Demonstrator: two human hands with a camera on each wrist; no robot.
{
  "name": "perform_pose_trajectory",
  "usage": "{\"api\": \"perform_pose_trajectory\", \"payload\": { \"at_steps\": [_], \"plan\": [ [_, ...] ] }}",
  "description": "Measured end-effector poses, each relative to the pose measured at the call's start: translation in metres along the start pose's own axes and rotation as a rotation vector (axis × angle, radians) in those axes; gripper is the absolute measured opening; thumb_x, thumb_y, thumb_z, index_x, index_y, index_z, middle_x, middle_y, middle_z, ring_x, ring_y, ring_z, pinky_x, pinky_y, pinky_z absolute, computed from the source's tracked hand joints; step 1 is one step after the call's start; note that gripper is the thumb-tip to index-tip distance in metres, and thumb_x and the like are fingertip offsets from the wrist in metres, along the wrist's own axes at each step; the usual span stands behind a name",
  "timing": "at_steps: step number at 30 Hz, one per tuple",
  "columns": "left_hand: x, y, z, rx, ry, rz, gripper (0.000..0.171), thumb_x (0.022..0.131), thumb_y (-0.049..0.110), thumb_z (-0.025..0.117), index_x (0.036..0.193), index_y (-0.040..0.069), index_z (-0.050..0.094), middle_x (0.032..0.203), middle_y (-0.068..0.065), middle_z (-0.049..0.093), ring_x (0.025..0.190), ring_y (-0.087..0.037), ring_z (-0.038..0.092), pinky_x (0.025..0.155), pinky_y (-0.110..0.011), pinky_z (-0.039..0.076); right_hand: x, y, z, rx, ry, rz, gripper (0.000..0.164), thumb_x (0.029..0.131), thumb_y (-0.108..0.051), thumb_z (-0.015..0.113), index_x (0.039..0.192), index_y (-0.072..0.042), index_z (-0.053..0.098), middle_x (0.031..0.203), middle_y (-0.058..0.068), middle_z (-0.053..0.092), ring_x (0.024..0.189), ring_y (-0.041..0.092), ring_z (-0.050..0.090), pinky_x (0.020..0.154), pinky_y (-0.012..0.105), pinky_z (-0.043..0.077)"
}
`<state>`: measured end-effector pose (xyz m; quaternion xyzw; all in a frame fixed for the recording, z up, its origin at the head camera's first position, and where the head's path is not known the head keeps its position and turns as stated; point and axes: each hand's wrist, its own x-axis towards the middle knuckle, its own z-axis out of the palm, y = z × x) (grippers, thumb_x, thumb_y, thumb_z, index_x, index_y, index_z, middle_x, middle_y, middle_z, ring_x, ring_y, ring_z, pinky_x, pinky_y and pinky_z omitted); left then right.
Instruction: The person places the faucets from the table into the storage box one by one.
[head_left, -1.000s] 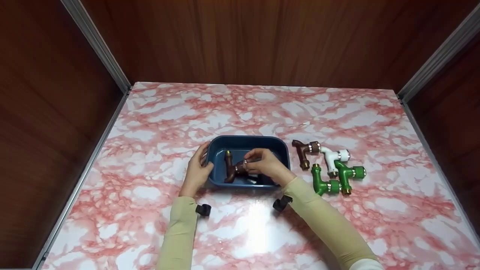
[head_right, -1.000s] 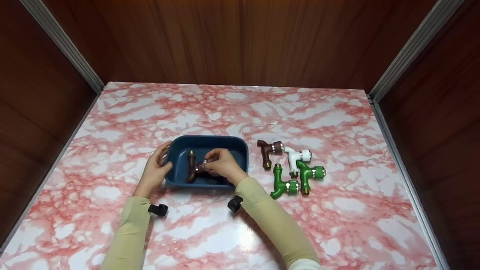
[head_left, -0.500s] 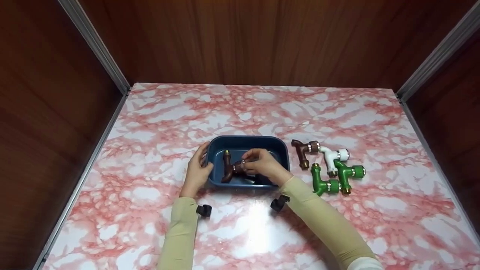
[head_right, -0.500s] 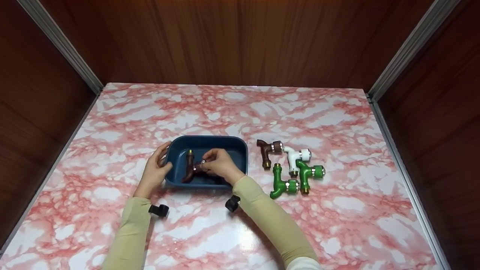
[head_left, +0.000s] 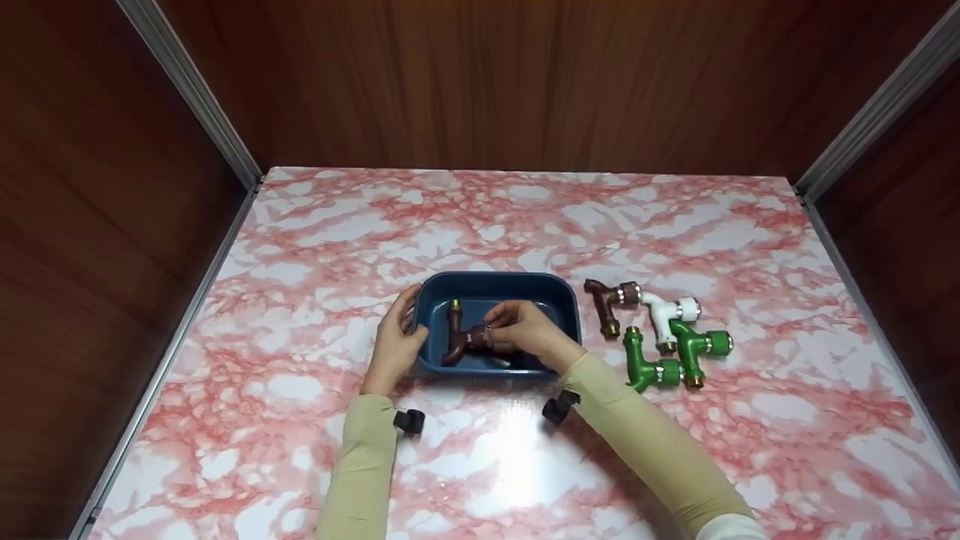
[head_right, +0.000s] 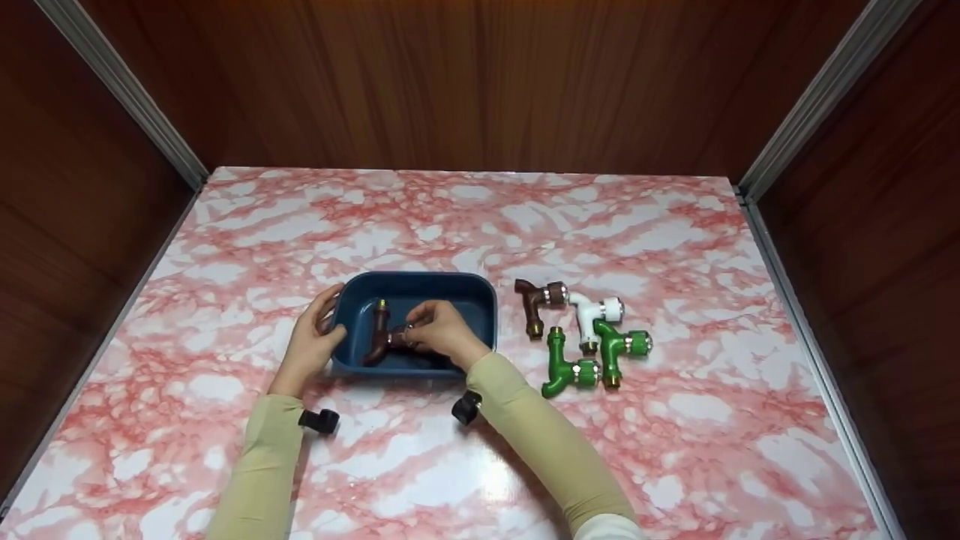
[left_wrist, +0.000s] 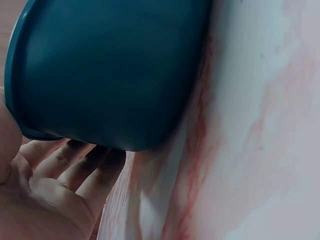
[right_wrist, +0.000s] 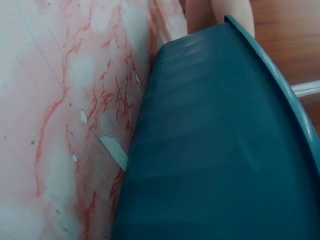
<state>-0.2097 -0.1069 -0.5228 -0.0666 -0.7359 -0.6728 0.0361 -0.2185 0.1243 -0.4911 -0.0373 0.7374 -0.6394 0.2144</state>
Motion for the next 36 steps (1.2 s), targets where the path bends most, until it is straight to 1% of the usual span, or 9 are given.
{"api": "perform_pose_trajectory", "payload": {
  "at_steps": [3, 6, 9, 14, 17, 20, 26, 32, 36],
  "plan": [
    [0.000, 0.001, 0.000, 0.015, -0.001, -0.001, 0.065, 0.082, -0.017, 0.044, 0.144, 0.001, 0.039, 0.142, -0.023, 0.042, 0.130, -0.035, 0.041, 0.101, -0.048, 0.039, 0.000, 0.000, -0.001, -0.046, 0.005, -0.023, 0.023, 0.081, 0.005, 0.068, 0.104, 0.007, 0.062, 0.089, 0.011, 0.060, 0.079, 0.015, 0.056, 0.065, 0.025, 0.049],
    [-0.001, 0.002, 0.000, 0.015, -0.001, -0.011, 0.065, 0.083, -0.017, 0.044, 0.145, 0.002, 0.040, 0.143, -0.021, 0.042, 0.131, -0.034, 0.040, 0.101, -0.046, 0.039, 0.000, 0.000, -0.001, -0.033, 0.002, -0.022, 0.024, 0.081, 0.005, 0.068, 0.104, 0.008, 0.061, 0.089, 0.012, 0.060, 0.080, 0.016, 0.056, 0.065, 0.025, 0.050],
    [-0.001, 0.004, 0.000, 0.000, -0.011, -0.011, 0.065, 0.083, -0.017, 0.044, 0.145, 0.002, 0.039, 0.144, -0.022, 0.040, 0.132, -0.035, 0.038, 0.102, -0.048, 0.038, -0.001, 0.000, -0.001, 0.006, 0.002, -0.008, 0.024, 0.081, 0.006, 0.067, 0.104, 0.008, 0.061, 0.089, 0.011, 0.061, 0.079, 0.016, 0.058, 0.065, 0.025, 0.052],
    [-0.006, 0.021, -0.001, -0.013, -0.031, -0.010, 0.064, 0.082, -0.019, 0.044, 0.144, -0.005, 0.037, 0.142, -0.027, 0.039, 0.131, -0.041, 0.038, 0.101, -0.051, 0.038, -0.002, 0.001, -0.002, 0.071, -0.013, 0.003, 0.026, 0.079, 0.009, 0.066, 0.105, 0.009, 0.059, 0.089, 0.012, 0.062, 0.077, 0.016, 0.061, 0.067, 0.026, 0.055],
    [-0.010, 0.033, -0.001, 0.003, -0.035, -0.027, 0.063, 0.082, -0.018, 0.044, 0.143, -0.005, 0.037, 0.142, -0.027, 0.039, 0.131, -0.040, 0.038, 0.098, -0.046, 0.041, -0.002, 0.002, -0.003, 0.091, -0.027, -0.001, 0.029, 0.079, 0.010, 0.067, 0.106, 0.011, 0.057, 0.091, 0.014, 0.063, 0.078, 0.017, 0.062, 0.071, 0.029, 0.056],
    [-0.011, 0.036, -0.001, 0.012, -0.036, -0.045, 0.064, 0.083, -0.017, 0.044, 0.144, -0.003, 0.037, 0.143, -0.025, 0.039, 0.132, -0.038, 0.037, 0.094, -0.041, 0.042, -0.004, 0.000, -0.004, 0.099, -0.040, 0.005, 0.031, 0.080, 0.010, 0.066, 0.109, 0.012, 0.056, 0.096, 0.016, 0.063, 0.080, 0.018, 0.063, 0.077, 0.034, 0.056],
    [-0.011, 0.035, -0.001, 0.009, -0.035, -0.048, 0.064, 0.083, -0.017, 0.044, 0.145, 0.000, 0.038, 0.144, -0.024, 0.039, 0.132, -0.036, 0.037, 0.093, -0.040, 0.042, -0.007, -0.002, -0.010, 0.108, -0.081, 0.001, 0.039, 0.083, 0.007, 0.065, 0.120, 0.013, 0.053, 0.110, 0.022, 0.060, 0.085, 0.020, 0.063, 0.088, 0.045, 0.051],
    [-0.010, 0.034, -0.001, -0.002, -0.037, -0.032, 0.063, 0.083, -0.018, 0.044, 0.144, -0.002, 0.038, 0.144, -0.025, 0.038, 0.132, -0.036, 0.037, 0.102, -0.044, 0.038, -0.012, -0.004, -0.016, 0.097, -0.138, -0.026, 0.047, 0.085, 0.004, 0.064, 0.129, 0.012, 0.049, 0.122, 0.025, 0.057, 0.094, 0.021, 0.063, 0.094, 0.050, 0.046],
    [-0.010, 0.034, -0.001, -0.011, -0.043, -0.020, 0.063, 0.083, -0.018, 0.043, 0.144, -0.003, 0.037, 0.144, -0.026, 0.038, 0.132, -0.037, 0.037, 0.103, -0.046, 0.037, -0.015, -0.007, -0.022, 0.108, -0.149, -0.027, 0.050, 0.086, 0.001, 0.066, 0.132, 0.010, 0.049, 0.125, 0.027, 0.055, 0.101, 0.029, 0.062, 0.095, 0.051, 0.045]
  ]
}}
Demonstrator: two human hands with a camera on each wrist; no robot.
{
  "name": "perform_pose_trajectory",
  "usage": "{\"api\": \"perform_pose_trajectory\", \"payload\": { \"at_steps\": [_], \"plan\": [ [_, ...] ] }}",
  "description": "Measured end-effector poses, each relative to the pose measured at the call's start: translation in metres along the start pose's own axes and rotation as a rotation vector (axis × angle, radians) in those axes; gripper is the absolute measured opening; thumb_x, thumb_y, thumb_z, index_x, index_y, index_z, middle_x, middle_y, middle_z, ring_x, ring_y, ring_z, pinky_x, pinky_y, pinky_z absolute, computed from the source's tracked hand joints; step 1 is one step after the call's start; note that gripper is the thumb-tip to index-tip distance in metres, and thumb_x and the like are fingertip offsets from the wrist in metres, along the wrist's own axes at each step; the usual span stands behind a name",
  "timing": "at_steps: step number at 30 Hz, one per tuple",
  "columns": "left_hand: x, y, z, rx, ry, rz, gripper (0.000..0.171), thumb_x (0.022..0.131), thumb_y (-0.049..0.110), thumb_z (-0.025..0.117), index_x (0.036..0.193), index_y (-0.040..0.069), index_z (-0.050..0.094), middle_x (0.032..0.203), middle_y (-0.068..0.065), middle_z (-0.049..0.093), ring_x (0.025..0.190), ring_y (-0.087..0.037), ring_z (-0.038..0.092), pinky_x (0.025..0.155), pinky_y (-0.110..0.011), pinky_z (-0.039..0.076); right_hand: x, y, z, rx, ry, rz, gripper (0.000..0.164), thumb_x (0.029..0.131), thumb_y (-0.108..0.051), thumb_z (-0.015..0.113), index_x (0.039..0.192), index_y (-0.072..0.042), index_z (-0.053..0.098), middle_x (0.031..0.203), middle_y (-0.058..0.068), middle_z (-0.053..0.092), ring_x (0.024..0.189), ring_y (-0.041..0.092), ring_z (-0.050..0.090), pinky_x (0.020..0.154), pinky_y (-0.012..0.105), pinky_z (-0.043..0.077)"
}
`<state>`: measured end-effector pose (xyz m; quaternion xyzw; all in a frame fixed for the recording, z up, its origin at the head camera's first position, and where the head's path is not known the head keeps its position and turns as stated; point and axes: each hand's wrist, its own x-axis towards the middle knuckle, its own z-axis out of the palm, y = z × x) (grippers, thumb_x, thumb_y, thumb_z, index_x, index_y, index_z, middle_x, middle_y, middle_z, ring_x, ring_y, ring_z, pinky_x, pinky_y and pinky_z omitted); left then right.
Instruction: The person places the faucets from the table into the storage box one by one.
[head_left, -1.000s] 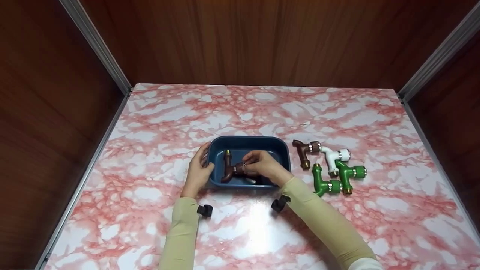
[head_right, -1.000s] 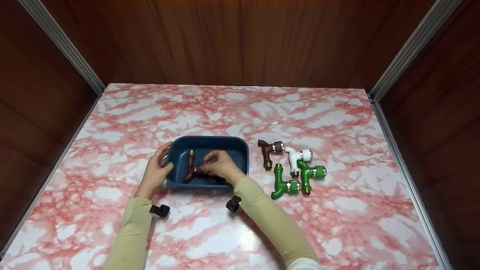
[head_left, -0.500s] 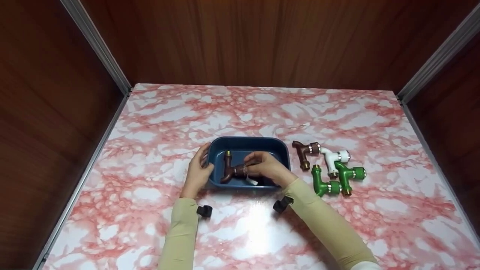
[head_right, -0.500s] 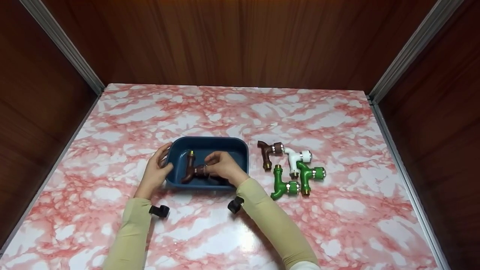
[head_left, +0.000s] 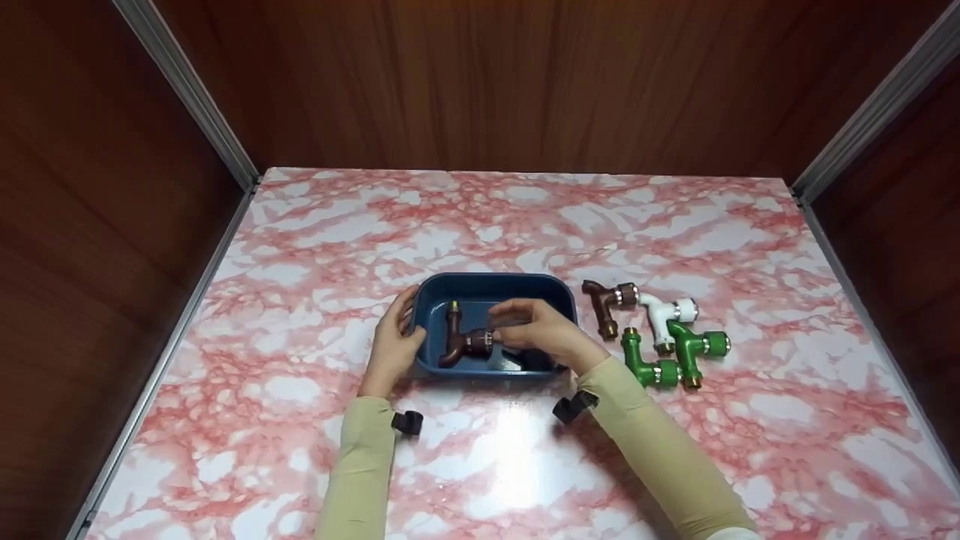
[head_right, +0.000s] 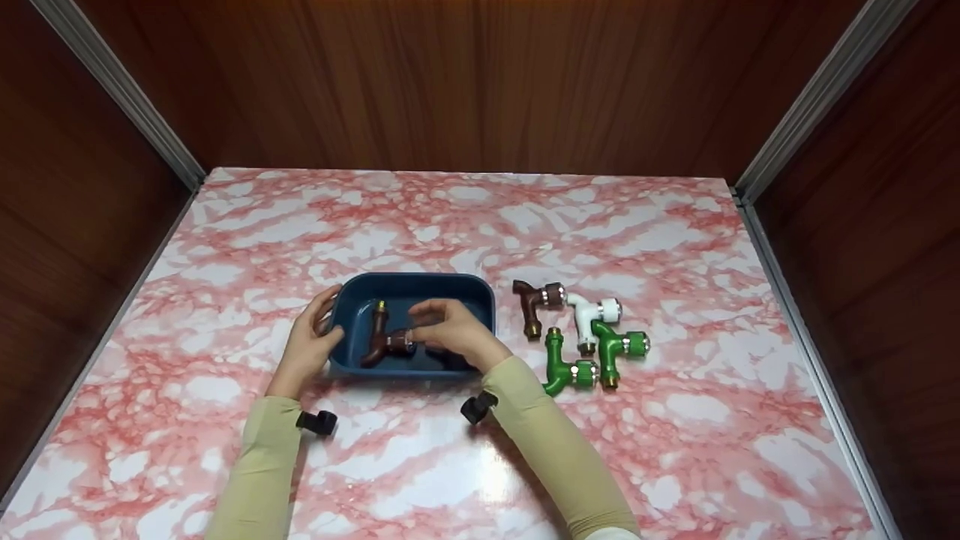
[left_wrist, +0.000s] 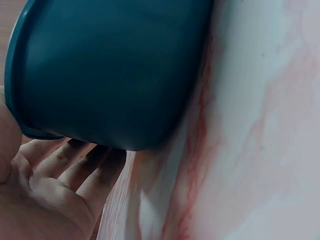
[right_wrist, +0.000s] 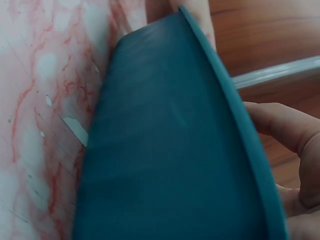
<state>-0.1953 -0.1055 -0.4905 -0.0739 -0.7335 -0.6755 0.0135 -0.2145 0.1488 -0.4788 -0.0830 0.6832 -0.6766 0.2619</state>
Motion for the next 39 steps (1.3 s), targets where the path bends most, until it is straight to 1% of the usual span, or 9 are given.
{"api": "perform_pose_trajectory", "payload": {
  "at_steps": [7, 13, 17, 20, 24, 26, 29, 35, 39],
  "plan": [
    [0.000, -0.001, 0.000, 0.006, 0.000, 0.013, 0.063, 0.083, -0.019, 0.044, 0.144, -0.003, 0.037, 0.144, -0.027, 0.038, 0.132, -0.038, 0.036, 0.105, -0.049, 0.035, -0.009, -0.006, -0.010, 0.073, -0.009, -0.008, 0.048, 0.089, -0.003, 0.065, 0.133, 0.007, 0.047, 0.135, 0.029, 0.045, 0.122, 0.041, 0.047, 0.099, 0.050, 0.041],
    [0.000, -0.001, 0.000, 0.006, 0.001, 0.015, 0.062, 0.084, -0.018, 0.044, 0.144, -0.004, 0.037, 0.144, -0.026, 0.038, 0.132, -0.039, 0.036, 0.105, -0.050, 0.035, -0.017, -0.008, -0.017, 0.116, -0.027, -0.035, 0.050, 0.091, -0.004, 0.063, 0.135, 0.008, 0.044, 0.139, 0.030, 0.039, 0.127, 0.044, 0.039, 0.102, 0.050, 0.039],
    [0.005, -0.020, 0.000, 0.006, 0.022, 0.025, 0.063, 0.083, -0.018, 0.044, 0.144, -0.002, 0.039, 0.143, -0.023, 0.041, 0.131, -0.035, 0.039, 0.103, -0.047, 0.037, -0.022, -0.007, -0.021, 0.123, -0.045, -0.057, 0.051, 0.090, -0.006, 0.065, 0.136, 0.004, 0.046, 0.140, 0.028, 0.039, 0.128, 0.042, 0.039, 0.102, 0.050, 0.039],
    [0.007, -0.025, -0.001, 0.005, 0.026, 0.029, 0.063, 0.083, -0.018, 0.045, 0.143, -0.002, 0.040, 0.142, -0.023, 0.042, 0.130, -0.036, 0.040, 0.102, -0.048, 0.038, -0.025, -0.007, -0.023, 0.126, -0.047, -0.071, 0.047, 0.089, -0.005, 0.065, 0.134, 0.001, 0.049, 0.140, 0.027, 0.041, 0.127, 0.040, 0.043, 0.102, 0.051, 0.038],
    [0.001, -0.007, 0.000, 0.008, 0.005, 0.015, 0.062, 0.083, -0.018, 0.044, 0.143, -0.004, 0.038, 0.141, -0.027, 0.041, 0.130, -0.040, 0.039, 0.096, -0.046, 0.041, -0.031, -0.011, -0.026, 0.121, -0.035, -0.078, 0.047, 0.089, -0.004, 0.065, 0.133, -0.002, 0.051, 0.139, 0.024, 0.043, 0.126, 0.037, 0.045, 0.101, 0.049, 0.039],
    [-0.001, -0.002, 0.000, 0.015, -0.002, 0.008, 0.062, 0.083, -0.017, 0.044, 0.144, -0.004, 0.038, 0.142, -0.027, 0.040, 0.130, -0.041, 0.039, 0.094, -0.043, 0.042, -0.033, -0.013, -0.028, 0.105, -0.026, -0.083, 0.049, 0.088, -0.005, 0.067, 0.134, -0.002, 0.051, 0.139, 0.022, 0.044, 0.127, 0.037, 0.043, 0.100, 0.047, 0.042],
    [-0.001, 0.000, 0.000, 0.016, -0.006, 0.003, 0.062, 0.083, -0.017, 0.044, 0.144, -0.005, 0.037, 0.142, -0.028, 0.039, 0.130, -0.041, 0.039, 0.092, -0.041, 0.042, -0.036, -0.014, -0.031, 0.081, -0.019, -0.094, 0.051, 0.087, -0.005, 0.068, 0.135, -0.003, 0.050, 0.138, 0.020, 0.046, 0.130, 0.039, 0.040, 0.099, 0.043, 0.044],
    [0.000, -0.002, -0.001, -0.002, -0.005, -0.009, 0.063, 0.083, -0.018, 0.044, 0.144, -0.004, 0.037, 0.142, -0.027, 0.039, 0.130, -0.040, 0.039, 0.091, -0.040, 0.042, -0.041, -0.016, -0.037, 0.037, -0.018, -0.126, 0.053, 0.087, -0.004, 0.068, 0.136, 0.000, 0.048, 0.139, 0.023, 0.044, 0.130, 0.040, 0.039, 0.098, 0.039, 0.045],
    [0.000, -0.003, -0.001, -0.019, 0.001, -0.003, 0.063, 0.083, -0.018, 0.044, 0.144, -0.005, 0.037, 0.141, -0.028, 0.040, 0.130, -0.041, 0.039, 0.095, -0.045, 0.042, -0.044, -0.016, -0.040, 0.027, -0.018, -0.137, 0.056, 0.087, -0.005, 0.068, 0.137, 0.002, 0.046, 0.140, 0.022, 0.044, 0.129, 0.037, 0.042, 0.098, 0.038, 0.045]
  ]
}}
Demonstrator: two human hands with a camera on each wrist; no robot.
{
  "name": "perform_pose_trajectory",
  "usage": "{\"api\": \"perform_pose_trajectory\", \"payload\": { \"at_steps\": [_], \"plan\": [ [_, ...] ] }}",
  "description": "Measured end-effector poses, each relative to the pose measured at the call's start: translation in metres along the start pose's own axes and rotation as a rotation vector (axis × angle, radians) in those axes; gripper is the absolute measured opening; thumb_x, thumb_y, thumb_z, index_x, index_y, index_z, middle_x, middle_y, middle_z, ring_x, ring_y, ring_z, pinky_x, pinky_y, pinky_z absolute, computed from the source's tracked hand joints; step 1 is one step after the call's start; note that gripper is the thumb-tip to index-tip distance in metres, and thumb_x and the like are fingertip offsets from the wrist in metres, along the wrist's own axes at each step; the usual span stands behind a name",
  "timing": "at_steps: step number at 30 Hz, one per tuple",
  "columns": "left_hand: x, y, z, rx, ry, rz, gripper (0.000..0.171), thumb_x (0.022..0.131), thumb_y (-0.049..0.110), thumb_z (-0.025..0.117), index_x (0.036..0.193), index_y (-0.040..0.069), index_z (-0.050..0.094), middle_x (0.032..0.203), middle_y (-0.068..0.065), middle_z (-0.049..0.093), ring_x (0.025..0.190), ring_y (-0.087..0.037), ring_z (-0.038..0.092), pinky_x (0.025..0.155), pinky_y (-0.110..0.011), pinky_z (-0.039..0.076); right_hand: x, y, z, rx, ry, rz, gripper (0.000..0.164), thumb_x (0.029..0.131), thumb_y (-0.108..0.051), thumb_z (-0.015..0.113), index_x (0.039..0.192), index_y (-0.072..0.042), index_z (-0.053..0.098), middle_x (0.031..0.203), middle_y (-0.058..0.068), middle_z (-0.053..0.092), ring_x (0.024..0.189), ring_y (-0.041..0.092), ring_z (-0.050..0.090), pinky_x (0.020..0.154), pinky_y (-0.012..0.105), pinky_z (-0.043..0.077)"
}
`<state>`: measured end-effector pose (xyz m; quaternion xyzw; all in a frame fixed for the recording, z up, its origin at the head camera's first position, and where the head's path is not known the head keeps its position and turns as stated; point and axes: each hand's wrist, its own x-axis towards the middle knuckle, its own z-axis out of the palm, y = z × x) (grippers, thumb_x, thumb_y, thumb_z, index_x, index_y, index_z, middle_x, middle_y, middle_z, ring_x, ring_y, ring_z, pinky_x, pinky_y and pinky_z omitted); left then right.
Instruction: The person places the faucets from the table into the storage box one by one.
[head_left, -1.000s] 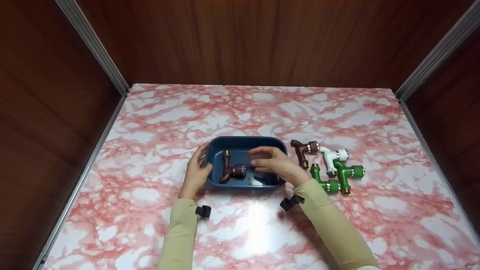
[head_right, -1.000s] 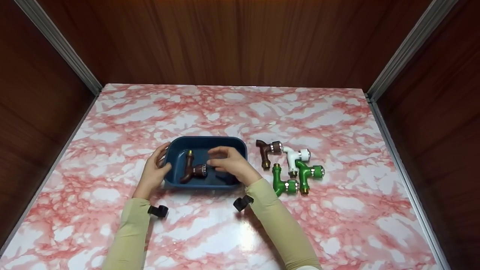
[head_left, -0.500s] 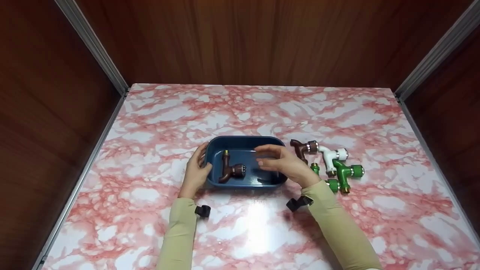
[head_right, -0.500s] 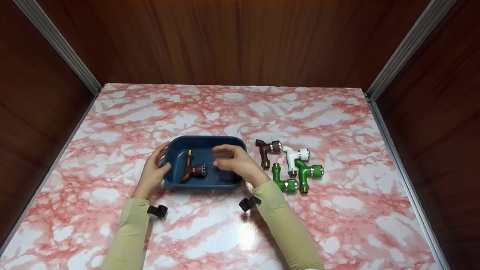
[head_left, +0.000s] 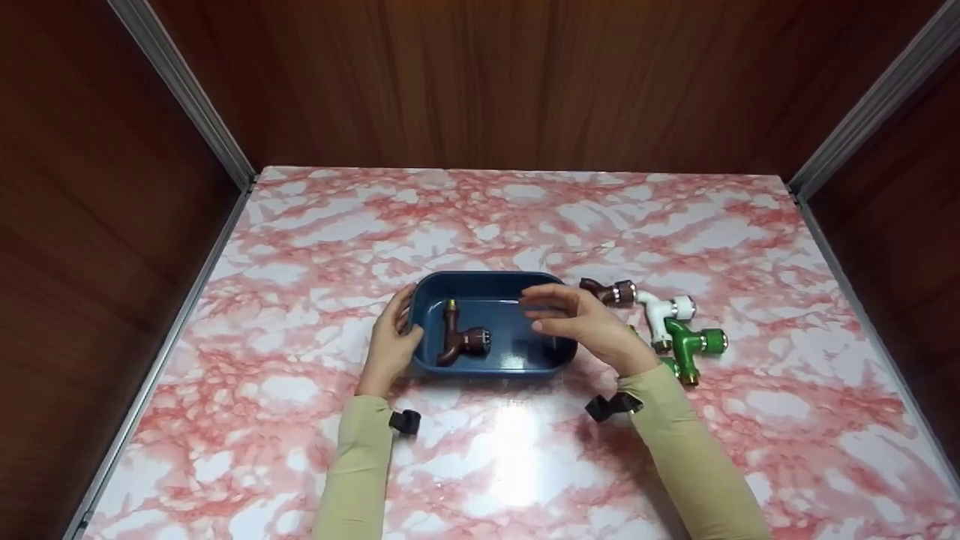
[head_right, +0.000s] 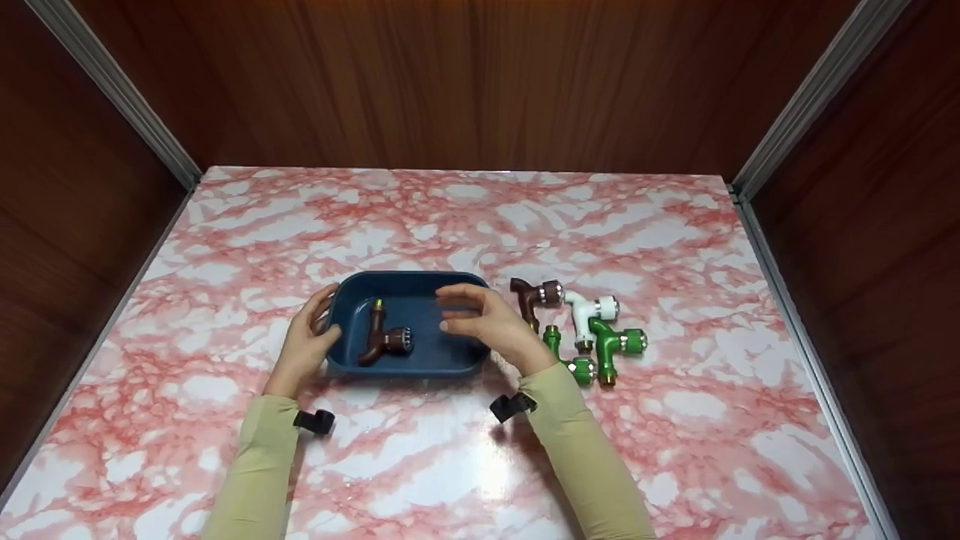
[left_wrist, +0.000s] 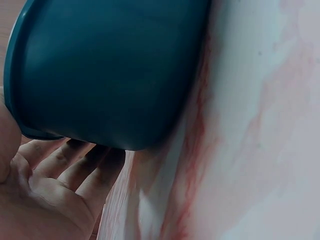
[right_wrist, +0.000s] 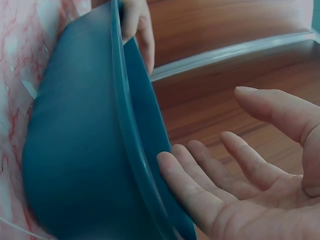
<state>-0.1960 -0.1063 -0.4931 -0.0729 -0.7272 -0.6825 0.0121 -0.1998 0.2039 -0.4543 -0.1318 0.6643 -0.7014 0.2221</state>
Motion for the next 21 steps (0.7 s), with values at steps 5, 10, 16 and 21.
{"api": "perform_pose_trajectory", "payload": {
  "at_steps": [5, 10, 16, 21],
  "plan": [
    [0.000, -0.001, 0.000, -0.011, 0.005, 0.010, 0.063, 0.082, -0.019, 0.044, 0.143, -0.007, 0.037, 0.141, -0.029, 0.040, 0.129, -0.042, 0.039, 0.099, -0.050, 0.040, -0.005, -0.001, -0.005, -0.002, 0.012, -0.020, 0.056, 0.086, -0.004, 0.068, 0.138, 0.002, 0.046, 0.141, 0.022, 0.043, 0.126, 0.030, 0.047, 0.097, 0.036, 0.046],
    [0.000, 0.000, 0.000, -0.002, 0.004, -0.005, 0.063, 0.082, -0.019, 0.044, 0.144, -0.005, 0.037, 0.141, -0.028, 0.040, 0.129, -0.041, 0.039, 0.096, -0.045, 0.041, -0.010, -0.003, -0.011, 0.011, 0.029, -0.053, 0.057, 0.086, -0.002, 0.068, 0.139, 0.002, 0.045, 0.141, 0.024, 0.042, 0.126, 0.031, 0.048, 0.097, 0.036, 0.046],
    [0.000, 0.000, -0.001, 0.023, -0.012, -0.019, 0.064, 0.083, -0.017, 0.044, 0.145, -0.004, 0.035, 0.143, -0.027, 0.038, 0.131, -0.039, 0.037, 0.092, -0.039, 0.041, -0.017, -0.009, -0.018, 0.015, 0.049, -0.052, 0.057, 0.088, -0.002, 0.066, 0.141, -0.002, 0.044, 0.141, 0.017, 0.045, 0.130, 0.035, 0.042, 0.099, 0.037, 0.044],
    [-0.001, 0.001, -0.001, 0.019, -0.014, -0.014, 0.063, 0.084, -0.017, 0.043, 0.145, -0.004, 0.035, 0.143, -0.027, 0.039, 0.131, -0.039, 0.038, 0.093, -0.040, 0.041, -0.021, -0.013, -0.023, -0.006, 0.071, -0.037, 0.057, 0.088, -0.005, 0.067, 0.141, -0.005, 0.046, 0.138, 0.013, 0.049, 0.131, 0.034, 0.041, 0.084, 0.024, 0.050]
  ]
}}
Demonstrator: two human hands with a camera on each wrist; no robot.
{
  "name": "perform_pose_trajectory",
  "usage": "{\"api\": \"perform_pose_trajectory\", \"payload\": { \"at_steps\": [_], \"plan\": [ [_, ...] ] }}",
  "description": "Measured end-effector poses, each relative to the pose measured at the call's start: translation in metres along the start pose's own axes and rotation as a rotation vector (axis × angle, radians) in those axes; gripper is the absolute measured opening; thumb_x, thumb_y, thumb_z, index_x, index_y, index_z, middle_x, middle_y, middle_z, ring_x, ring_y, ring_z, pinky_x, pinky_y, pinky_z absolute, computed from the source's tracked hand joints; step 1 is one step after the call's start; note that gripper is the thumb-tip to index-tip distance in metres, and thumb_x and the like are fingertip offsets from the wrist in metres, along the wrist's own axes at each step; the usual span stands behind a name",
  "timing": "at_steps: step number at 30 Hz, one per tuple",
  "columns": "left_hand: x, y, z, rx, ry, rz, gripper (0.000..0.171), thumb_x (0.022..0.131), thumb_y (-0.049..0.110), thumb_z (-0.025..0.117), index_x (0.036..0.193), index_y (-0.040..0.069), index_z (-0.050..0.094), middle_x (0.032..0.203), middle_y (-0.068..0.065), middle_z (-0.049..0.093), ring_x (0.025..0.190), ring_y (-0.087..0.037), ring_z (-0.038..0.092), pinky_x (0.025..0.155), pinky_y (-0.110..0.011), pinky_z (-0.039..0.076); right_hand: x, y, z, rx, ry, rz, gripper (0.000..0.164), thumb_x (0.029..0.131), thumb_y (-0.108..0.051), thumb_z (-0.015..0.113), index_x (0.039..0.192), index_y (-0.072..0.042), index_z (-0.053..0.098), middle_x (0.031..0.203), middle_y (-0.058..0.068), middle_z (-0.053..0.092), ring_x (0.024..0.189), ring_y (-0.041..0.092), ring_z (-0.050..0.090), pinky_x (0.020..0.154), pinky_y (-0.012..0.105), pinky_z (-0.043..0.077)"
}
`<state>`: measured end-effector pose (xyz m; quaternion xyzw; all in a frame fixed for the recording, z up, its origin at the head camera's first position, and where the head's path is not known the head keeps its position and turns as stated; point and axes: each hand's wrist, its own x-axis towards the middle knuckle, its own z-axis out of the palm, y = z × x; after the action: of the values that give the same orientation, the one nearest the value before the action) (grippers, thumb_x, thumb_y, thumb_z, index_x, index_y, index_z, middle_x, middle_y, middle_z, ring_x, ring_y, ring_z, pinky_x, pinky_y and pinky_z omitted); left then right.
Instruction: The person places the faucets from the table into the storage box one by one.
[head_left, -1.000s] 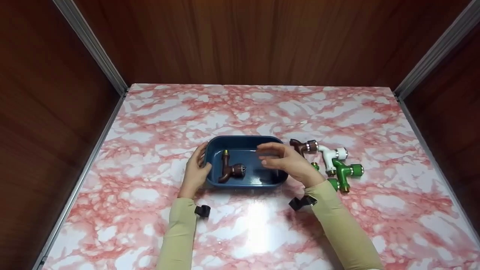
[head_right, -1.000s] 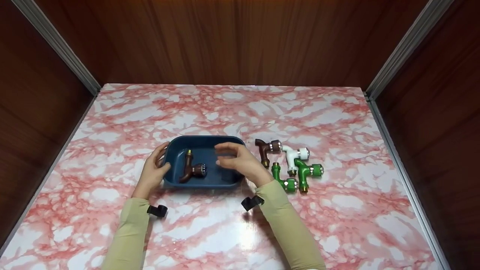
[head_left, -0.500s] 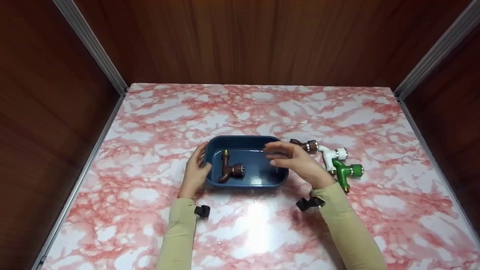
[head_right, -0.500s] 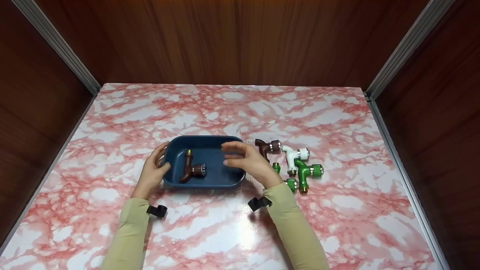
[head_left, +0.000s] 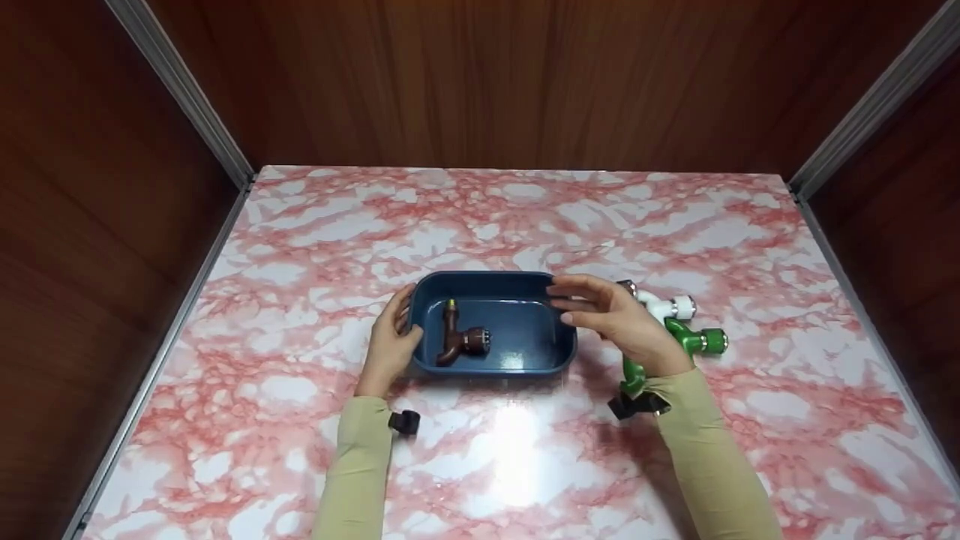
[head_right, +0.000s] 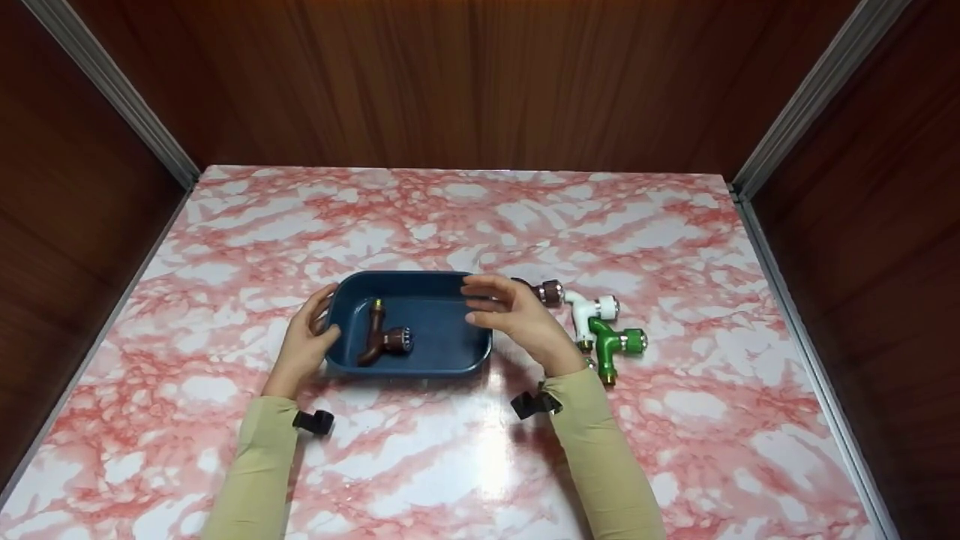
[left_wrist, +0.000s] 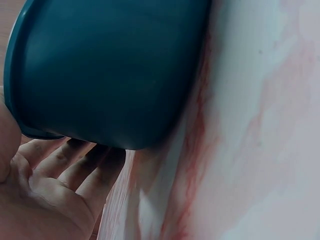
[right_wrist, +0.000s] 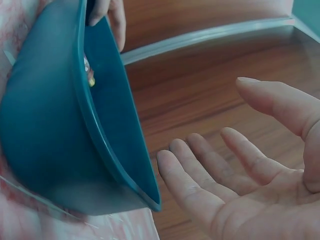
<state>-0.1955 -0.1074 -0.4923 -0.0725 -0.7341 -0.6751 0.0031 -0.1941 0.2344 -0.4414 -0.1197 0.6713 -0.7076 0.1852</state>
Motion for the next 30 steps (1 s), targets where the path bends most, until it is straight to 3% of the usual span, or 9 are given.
{"api": "perform_pose_trajectory", "payload": {
  "at_steps": [4, 7, 16, 19, 23, 27, 30],
  "plan": [
    [0.000, 0.000, 0.001, -0.011, 0.009, 0.021, 0.063, 0.083, -0.018, 0.043, 0.144, -0.006, 0.036, 0.142, -0.028, 0.038, 0.131, -0.040, 0.037, 0.100, -0.048, 0.038, -0.003, -0.001, -0.004, -0.012, 0.014, 0.010, 0.058, 0.089, -0.004, 0.065, 0.143, -0.002, 0.042, 0.139, 0.012, 0.049, 0.131, 0.033, 0.040, 0.052, 0.017, 0.040],
    [0.000, -0.001, 0.001, -0.024, 0.021, 0.030, 0.063, 0.081, -0.020, 0.043, 0.143, -0.008, 0.036, 0.142, -0.029, 0.038, 0.131, -0.041, 0.037, 0.103, -0.053, 0.035, -0.005, -0.002, -0.007, -0.002, 0.027, 0.020, 0.055, 0.090, -0.002, 0.062, 0.142, -0.002, 0.042, 0.139, 0.011, 0.049, 0.131, 0.032, 0.041, 0.047, 0.019, 0.035],
    [0.000, -0.001, 0.002, -0.017, 0.037, 0.026, 0.063, 0.081, -0.020, 0.043, 0.143, -0.006, 0.038, 0.142, -0.027, 0.039, 0.131, -0.039, 0.037, 0.103, -0.051, 0.036, -0.010, -0.002, -0.016, 0.032, 0.050, 0.011, 0.052, 0.089, -0.001, 0.064, 0.137, -0.006, 0.048, 0.141, 0.020, 0.045, 0.131, 0.038, 0.039, 0.062, 0.022, 0.047],
    [-0.001, 0.000, 0.002, -0.005, 0.037, 0.019, 0.063, 0.082, -0.019, 0.043, 0.143, -0.005, 0.038, 0.143, -0.026, 0.039, 0.132, -0.038, 0.037, 0.104, -0.050, 0.035, -0.012, -0.002, -0.020, 0.034, 0.059, 0.001, 0.050, 0.089, 0.005, 0.060, 0.136, -0.005, 0.049, 0.142, 0.025, 0.041, 0.130, 0.039, 0.039, 0.083, 0.031, 0.052],
    [-0.002, 0.001, 0.002, 0.013, 0.035, 0.016, 0.062, 0.082, -0.018, 0.043, 0.143, -0.005, 0.038, 0.143, -0.025, 0.039, 0.132, -0.037, 0.037, 0.105, -0.048, 0.035, -0.015, -0.002, -0.027, 0.005, 0.061, -0.027, 0.050, 0.090, 0.004, 0.060, 0.138, 0.000, 0.046, 0.140, 0.023, 0.044, 0.129, 0.036, 0.043, 0.101, 0.041, 0.042],
    [-0.002, 0.002, 0.002, 0.029, 0.034, 0.026, 0.062, 0.083, -0.017, 0.043, 0.143, -0.005, 0.038, 0.142, -0.025, 0.040, 0.132, -0.037, 0.037, 0.106, -0.045, 0.035, -0.019, 0.000, -0.033, -0.016, 0.051, -0.048, 0.054, 0.090, -0.001, 0.063, 0.140, 0.004, 0.041, 0.138, 0.021, 0.046, 0.126, 0.029, 0.047, 0.098, 0.034, 0.045],
    [-0.001, 0.002, 0.003, 0.025, 0.036, 0.039, 0.062, 0.082, -0.018, 0.043, 0.143, -0.006, 0.038, 0.142, -0.026, 0.040, 0.132, -0.037, 0.037, 0.107, -0.044, 0.034, -0.021, 0.001, -0.038, -0.009, 0.059, -0.053, 0.054, 0.091, 0.000, 0.061, 0.140, 0.005, 0.040, 0.139, 0.025, 0.044, 0.127, 0.032, 0.046, 0.098, 0.033, 0.045]
  ]
}}
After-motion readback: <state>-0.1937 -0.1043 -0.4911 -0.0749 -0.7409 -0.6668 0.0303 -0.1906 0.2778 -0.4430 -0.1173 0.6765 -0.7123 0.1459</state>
